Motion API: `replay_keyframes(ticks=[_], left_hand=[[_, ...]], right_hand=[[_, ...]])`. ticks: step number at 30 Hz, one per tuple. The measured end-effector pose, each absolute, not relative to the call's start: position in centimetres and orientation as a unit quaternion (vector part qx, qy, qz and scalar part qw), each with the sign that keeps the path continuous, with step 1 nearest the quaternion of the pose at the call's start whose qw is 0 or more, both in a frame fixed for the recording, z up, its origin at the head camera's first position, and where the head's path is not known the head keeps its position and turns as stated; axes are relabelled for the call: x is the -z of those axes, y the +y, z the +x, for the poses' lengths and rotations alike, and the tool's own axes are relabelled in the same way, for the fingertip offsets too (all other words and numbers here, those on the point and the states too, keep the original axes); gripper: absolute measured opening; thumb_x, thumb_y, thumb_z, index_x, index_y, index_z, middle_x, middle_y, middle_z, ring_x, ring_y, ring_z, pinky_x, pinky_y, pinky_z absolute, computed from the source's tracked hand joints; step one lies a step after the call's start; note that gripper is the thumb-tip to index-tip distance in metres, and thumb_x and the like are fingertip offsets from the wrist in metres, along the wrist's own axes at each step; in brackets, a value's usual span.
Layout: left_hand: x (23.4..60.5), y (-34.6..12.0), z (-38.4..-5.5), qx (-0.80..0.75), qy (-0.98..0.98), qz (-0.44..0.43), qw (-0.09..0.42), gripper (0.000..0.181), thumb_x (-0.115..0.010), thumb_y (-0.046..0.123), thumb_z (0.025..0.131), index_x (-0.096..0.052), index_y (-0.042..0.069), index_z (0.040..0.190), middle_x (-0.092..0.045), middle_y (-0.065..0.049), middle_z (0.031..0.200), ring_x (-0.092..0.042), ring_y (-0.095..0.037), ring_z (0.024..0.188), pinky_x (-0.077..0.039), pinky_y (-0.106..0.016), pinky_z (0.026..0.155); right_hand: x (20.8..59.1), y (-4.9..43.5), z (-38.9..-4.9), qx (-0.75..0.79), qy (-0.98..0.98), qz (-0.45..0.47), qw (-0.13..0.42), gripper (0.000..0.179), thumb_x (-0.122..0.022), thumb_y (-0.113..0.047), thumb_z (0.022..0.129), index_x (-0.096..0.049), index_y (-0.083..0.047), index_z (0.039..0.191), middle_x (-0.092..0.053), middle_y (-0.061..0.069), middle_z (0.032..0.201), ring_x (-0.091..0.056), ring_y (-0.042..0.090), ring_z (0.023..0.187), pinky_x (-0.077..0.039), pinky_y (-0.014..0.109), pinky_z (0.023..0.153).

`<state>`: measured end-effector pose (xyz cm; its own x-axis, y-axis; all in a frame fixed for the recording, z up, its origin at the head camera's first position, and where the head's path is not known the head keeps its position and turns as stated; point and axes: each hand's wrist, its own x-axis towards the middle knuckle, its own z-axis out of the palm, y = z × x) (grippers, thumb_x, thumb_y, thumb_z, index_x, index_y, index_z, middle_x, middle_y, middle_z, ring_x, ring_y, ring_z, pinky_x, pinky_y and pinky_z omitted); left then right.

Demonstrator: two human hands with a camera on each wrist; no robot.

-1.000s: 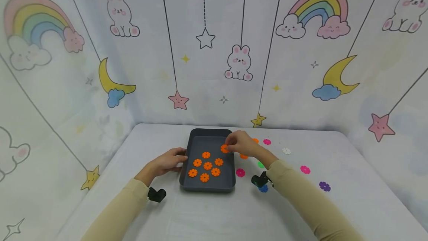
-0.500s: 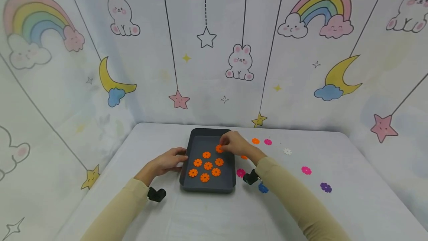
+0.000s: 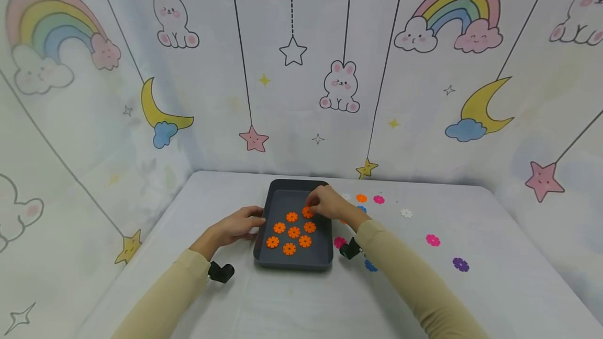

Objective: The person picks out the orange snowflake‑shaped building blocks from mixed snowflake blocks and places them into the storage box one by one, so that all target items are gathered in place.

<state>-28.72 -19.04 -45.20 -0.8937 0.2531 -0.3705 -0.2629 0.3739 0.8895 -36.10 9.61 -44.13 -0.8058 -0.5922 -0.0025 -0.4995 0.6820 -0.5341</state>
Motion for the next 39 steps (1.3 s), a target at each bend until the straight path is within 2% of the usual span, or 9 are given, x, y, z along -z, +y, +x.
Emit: replay_keyframes(ticks=[13,25,34,39], left_hand=[[45.3,-19.0,-28.8,-0.56,0.795,-0.002,0.232,0.054,-0.054,0.014,0.106,-0.037,-0.002,0.155,-0.039,-0.025,0.157,-0.048,-0.039,0.137,-0.054,-0.051,0.102],[45.4,-19.0,-28.9,-0.561,0.796,-0.004,0.229,0.054,-0.055,0.014,0.106,-0.037,-0.002,0.154,-0.04,-0.024,0.157,-0.049,-0.038,0.136,-0.054,-0.05,0.102],[45.4,-18.9,-28.9,-0.562,0.795,-0.005,0.227,0.054,-0.055,0.014,0.106,-0.037,-0.001,0.155,-0.04,-0.024,0.157,-0.05,-0.038,0.136,-0.054,-0.05,0.102],[45.4,-19.0,-28.8,-0.564,0.794,-0.004,0.228,0.054,-0.054,0.013,0.106,-0.037,-0.002,0.154,-0.039,-0.024,0.157,-0.051,-0.036,0.135,-0.054,-0.05,0.102]], right_hand=[[44.4,9.1,-36.1,0.239,0.924,-0.28,0.106,0.016,-0.077,-0.008,0.091,-0.078,-0.007,0.107,-0.075,0.003,0.099,-0.066,0.015,0.087,-0.06,0.033,0.083],[44.3,8.6,-36.0,0.212,0.933,-0.277,0.091,0.013,-0.076,-0.008,0.092,-0.078,-0.005,0.105,-0.075,0.005,0.097,-0.067,0.016,0.083,-0.06,0.032,0.078],[43.6,8.5,-35.6,0.195,0.939,-0.266,0.1,0.016,-0.076,-0.009,0.093,-0.076,-0.002,0.107,-0.074,0.007,0.096,-0.065,0.017,0.082,-0.06,0.033,0.077],[43.0,9.3,-35.1,0.199,0.931,-0.294,0.09,0.025,-0.075,-0.009,0.093,-0.073,0.003,0.115,-0.073,0.012,0.106,-0.068,0.021,0.092,-0.06,0.036,0.083]])
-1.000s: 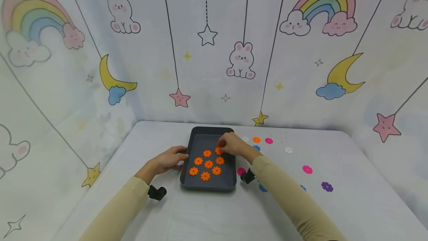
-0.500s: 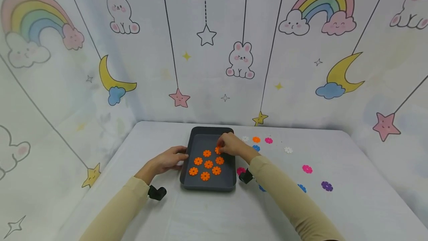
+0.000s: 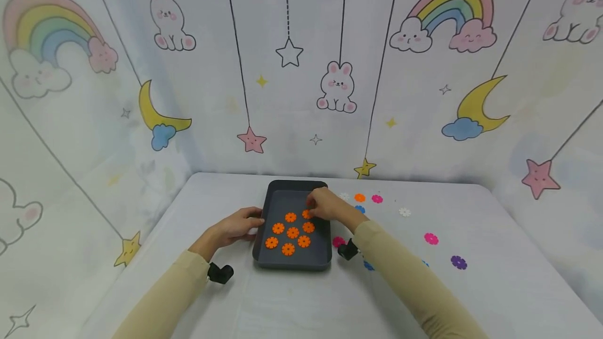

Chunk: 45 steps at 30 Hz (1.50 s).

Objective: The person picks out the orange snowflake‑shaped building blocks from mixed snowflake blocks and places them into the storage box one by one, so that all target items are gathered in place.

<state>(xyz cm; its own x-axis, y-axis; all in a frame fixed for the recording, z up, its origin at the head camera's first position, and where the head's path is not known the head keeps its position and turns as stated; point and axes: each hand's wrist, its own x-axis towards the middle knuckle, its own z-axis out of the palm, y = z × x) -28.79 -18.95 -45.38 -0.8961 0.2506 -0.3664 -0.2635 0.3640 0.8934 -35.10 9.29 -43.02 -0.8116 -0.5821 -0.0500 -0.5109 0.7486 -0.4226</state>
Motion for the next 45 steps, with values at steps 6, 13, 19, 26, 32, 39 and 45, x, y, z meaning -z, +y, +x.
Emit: replay_keyframes(ticks=[6,13,19,26,32,39,45], left_hand=[[45.4,-19.0,-28.7,-0.564,0.795,-0.002,0.225,0.054,-0.054,0.014,0.106,-0.036,-0.002,0.155,-0.039,-0.025,0.158,-0.051,-0.036,0.135,-0.054,-0.05,0.102],[45.3,-19.1,-28.7,-0.567,0.792,0.001,0.228,0.055,-0.054,0.014,0.106,-0.036,-0.003,0.155,-0.037,-0.026,0.158,-0.049,-0.037,0.136,-0.054,-0.051,0.102],[45.4,-19.3,-28.6,-0.567,0.792,-0.001,0.229,0.055,-0.055,0.014,0.106,-0.036,-0.003,0.155,-0.039,-0.025,0.158,-0.05,-0.037,0.136,-0.054,-0.051,0.103],[45.3,-19.3,-28.6,-0.566,0.791,0.001,0.231,0.055,-0.056,0.015,0.106,-0.037,-0.001,0.155,-0.039,-0.024,0.158,-0.05,-0.037,0.136,-0.054,-0.051,0.102],[45.2,-19.3,-28.7,-0.566,0.791,0.001,0.232,0.054,-0.056,0.015,0.106,-0.037,-0.001,0.154,-0.039,-0.024,0.158,-0.05,-0.037,0.136,-0.055,-0.05,0.101],[45.1,-19.2,-28.7,-0.568,0.79,0.001,0.231,0.053,-0.056,0.014,0.105,-0.039,-0.001,0.154,-0.04,-0.024,0.157,-0.05,-0.037,0.136,-0.055,-0.05,0.101],[45.4,-19.3,-28.6,-0.572,0.788,-0.001,0.229,0.054,-0.056,0.014,0.105,-0.039,-0.001,0.154,-0.04,-0.024,0.157,-0.051,-0.036,0.135,-0.055,-0.049,0.1]], right_hand=[[41.5,11.6,-34.3,0.25,0.918,-0.297,0.078,0.033,-0.076,-0.01,0.093,-0.07,0.003,0.122,-0.071,0.013,0.116,-0.067,0.024,0.101,-0.059,0.038,0.09],[40.3,15.8,-33.7,0.278,0.914,-0.293,0.041,0.03,-0.076,-0.013,0.093,-0.07,0.002,0.118,-0.071,0.016,0.11,-0.064,0.022,0.093,-0.059,0.036,0.081],[40.6,19.8,-34.9,0.284,0.924,-0.255,0.014,0.03,-0.073,-0.013,0.094,-0.069,0.004,0.119,-0.071,0.017,0.109,-0.064,0.027,0.096,-0.059,0.042,0.085],[42.3,22.9,-36.7,0.307,0.935,-0.178,0.016,0.032,-0.07,-0.011,0.096,-0.066,0.008,0.122,-0.067,0.023,0.116,-0.063,0.035,0.105,-0.058,0.049,0.092],[43.9,23.4,-37.3,0.309,0.943,-0.118,0.036,0.038,-0.07,-0.012,0.096,-0.062,0.012,0.125,-0.064,0.026,0.119,-0.06,0.039,0.106,-0.057,0.051,0.094],[45.2,23.2,-38.1,0.309,0.946,-0.071,0.069,0.04,-0.072,-0.019,0.095,-0.063,0.009,0.122,-0.064,0.021,0.113,-0.058,0.034,0.1,-0.056,0.045,0.091],[45.7,22.7,-38.7,0.296,0.95,-0.064,0.076,0.031,-0.075,-0.016,0.092,-0.066,0.006,0.111,-0.063,0.017,0.103,-0.057,0.03,0.092,-0.055,0.04,0.084]])
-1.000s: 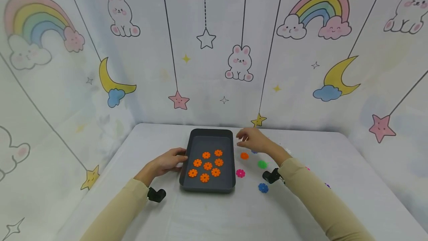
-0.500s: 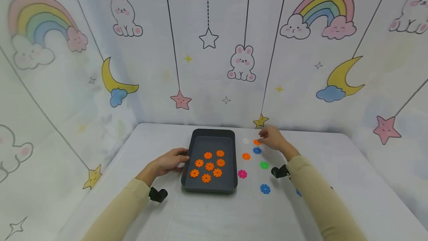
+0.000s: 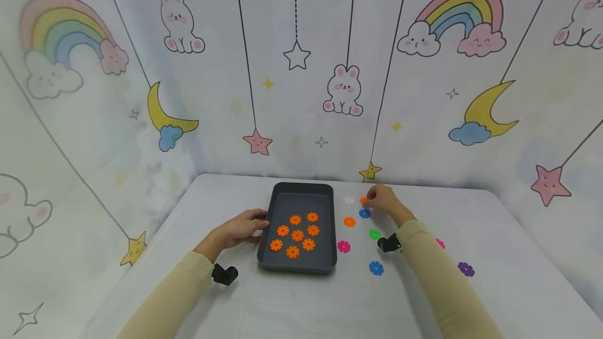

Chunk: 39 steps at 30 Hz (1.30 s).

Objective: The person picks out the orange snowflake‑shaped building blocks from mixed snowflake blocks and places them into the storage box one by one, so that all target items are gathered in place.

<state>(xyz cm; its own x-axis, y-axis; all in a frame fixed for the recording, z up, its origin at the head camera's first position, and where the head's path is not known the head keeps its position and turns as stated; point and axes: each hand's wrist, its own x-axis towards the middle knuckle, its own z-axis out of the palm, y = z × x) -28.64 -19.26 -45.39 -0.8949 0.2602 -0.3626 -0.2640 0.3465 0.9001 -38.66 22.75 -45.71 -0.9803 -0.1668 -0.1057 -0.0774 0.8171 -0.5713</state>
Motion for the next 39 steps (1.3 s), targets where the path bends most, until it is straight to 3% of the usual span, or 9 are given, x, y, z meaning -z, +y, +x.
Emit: replay_keyframes(ticks=[11,18,31,39], left_hand=[[45.8,-19.2,-28.7,-0.576,0.784,0.008,0.23,0.052,-0.056,0.013,0.105,-0.04,-0.002,0.153,-0.043,-0.023,0.155,-0.052,-0.036,0.134,-0.055,-0.05,0.101],[45.4,-19.2,-28.6,-0.571,0.788,0.01,0.228,0.052,-0.054,0.013,0.106,-0.039,-0.002,0.153,-0.041,-0.024,0.156,-0.052,-0.036,0.134,-0.055,-0.051,0.101],[45.3,-19.2,-28.4,-0.572,0.788,0.011,0.228,0.052,-0.054,0.012,0.106,-0.038,-0.003,0.153,-0.042,-0.025,0.156,-0.051,-0.037,0.135,-0.054,-0.052,0.101],[45.2,-19.1,-28.4,-0.573,0.787,0.011,0.227,0.054,-0.054,0.012,0.106,-0.036,-0.004,0.154,-0.04,-0.025,0.157,-0.049,-0.038,0.137,-0.054,-0.052,0.102]], right_hand=[[45.8,22.8,-38.4,0.296,0.951,-0.064,0.064,0.03,-0.076,-0.011,0.09,-0.063,0.008,0.11,-0.062,0.017,0.102,-0.057,0.03,0.09,-0.055,0.04,0.081],[44.9,22.7,-37.5,0.306,0.948,-0.08,0.036,0.018,-0.066,-0.003,0.092,-0.064,0.008,0.107,-0.064,0.019,0.102,-0.058,0.03,0.089,-0.056,0.041,0.081],[43.3,22.2,-36.0,0.327,0.934,-0.141,0.006,0.015,-0.066,-0.006,0.097,-0.069,0.005,0.107,-0.069,0.016,0.102,-0.064,0.027,0.09,-0.059,0.04,0.083],[40.6,20.0,-34.3,0.353,0.916,-0.187,0.024,0.014,-0.067,-0.007,0.097,-0.07,0.003,0.106,-0.071,0.013,0.1,-0.067,0.03,0.09,-0.061,0.038,0.081]])
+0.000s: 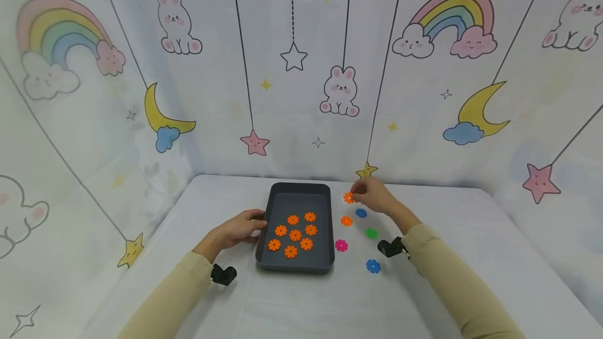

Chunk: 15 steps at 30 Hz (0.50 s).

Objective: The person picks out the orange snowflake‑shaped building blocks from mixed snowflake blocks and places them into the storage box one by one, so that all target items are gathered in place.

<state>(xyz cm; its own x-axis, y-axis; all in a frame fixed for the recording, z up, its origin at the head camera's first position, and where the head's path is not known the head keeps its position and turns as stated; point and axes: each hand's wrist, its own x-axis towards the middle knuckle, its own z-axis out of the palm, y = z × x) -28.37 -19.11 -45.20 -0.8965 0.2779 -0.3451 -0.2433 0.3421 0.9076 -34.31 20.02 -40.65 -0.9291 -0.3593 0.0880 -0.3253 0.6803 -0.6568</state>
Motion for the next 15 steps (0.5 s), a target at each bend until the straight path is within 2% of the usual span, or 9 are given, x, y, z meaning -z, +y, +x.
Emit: replay_keyframes(ticks=[6,10,15], left_hand=[[45.3,-19.1,-28.5,-0.573,0.787,0.009,0.227,0.053,-0.053,0.012,0.106,-0.036,-0.003,0.154,-0.038,-0.025,0.158,-0.049,-0.038,0.136,-0.053,-0.053,0.102],[45.4,-19.1,-28.6,-0.573,0.787,0.008,0.228,0.053,-0.054,0.013,0.106,-0.037,-0.003,0.154,-0.039,-0.025,0.157,-0.051,-0.037,0.135,-0.054,-0.052,0.102],[45.5,-19.2,-28.7,-0.57,0.79,0.005,0.227,0.054,-0.054,0.014,0.106,-0.037,-0.003,0.154,-0.039,-0.025,0.157,-0.051,-0.037,0.135,-0.054,-0.052,0.102]], right_hand=[[39.3,16.9,-33.4,0.373,0.899,-0.227,0.041,0.01,-0.069,-0.005,0.096,-0.07,0.002,0.102,-0.073,0.011,0.095,-0.067,0.025,0.081,-0.061,0.039,0.075],[38.7,14.3,-33.2,0.376,0.89,-0.249,0.061,0.006,-0.07,-0.006,0.095,-0.071,-0.002,0.1,-0.072,0.008,0.091,-0.067,0.028,0.081,-0.061,0.042,0.075],[38.3,10.9,-33.6,0.362,0.883,-0.286,0.089,0.008,-0.071,-0.008,0.093,-0.072,-0.004,0.1,-0.074,0.004,0.091,-0.07,0.028,0.084,-0.06,0.035,0.074]])
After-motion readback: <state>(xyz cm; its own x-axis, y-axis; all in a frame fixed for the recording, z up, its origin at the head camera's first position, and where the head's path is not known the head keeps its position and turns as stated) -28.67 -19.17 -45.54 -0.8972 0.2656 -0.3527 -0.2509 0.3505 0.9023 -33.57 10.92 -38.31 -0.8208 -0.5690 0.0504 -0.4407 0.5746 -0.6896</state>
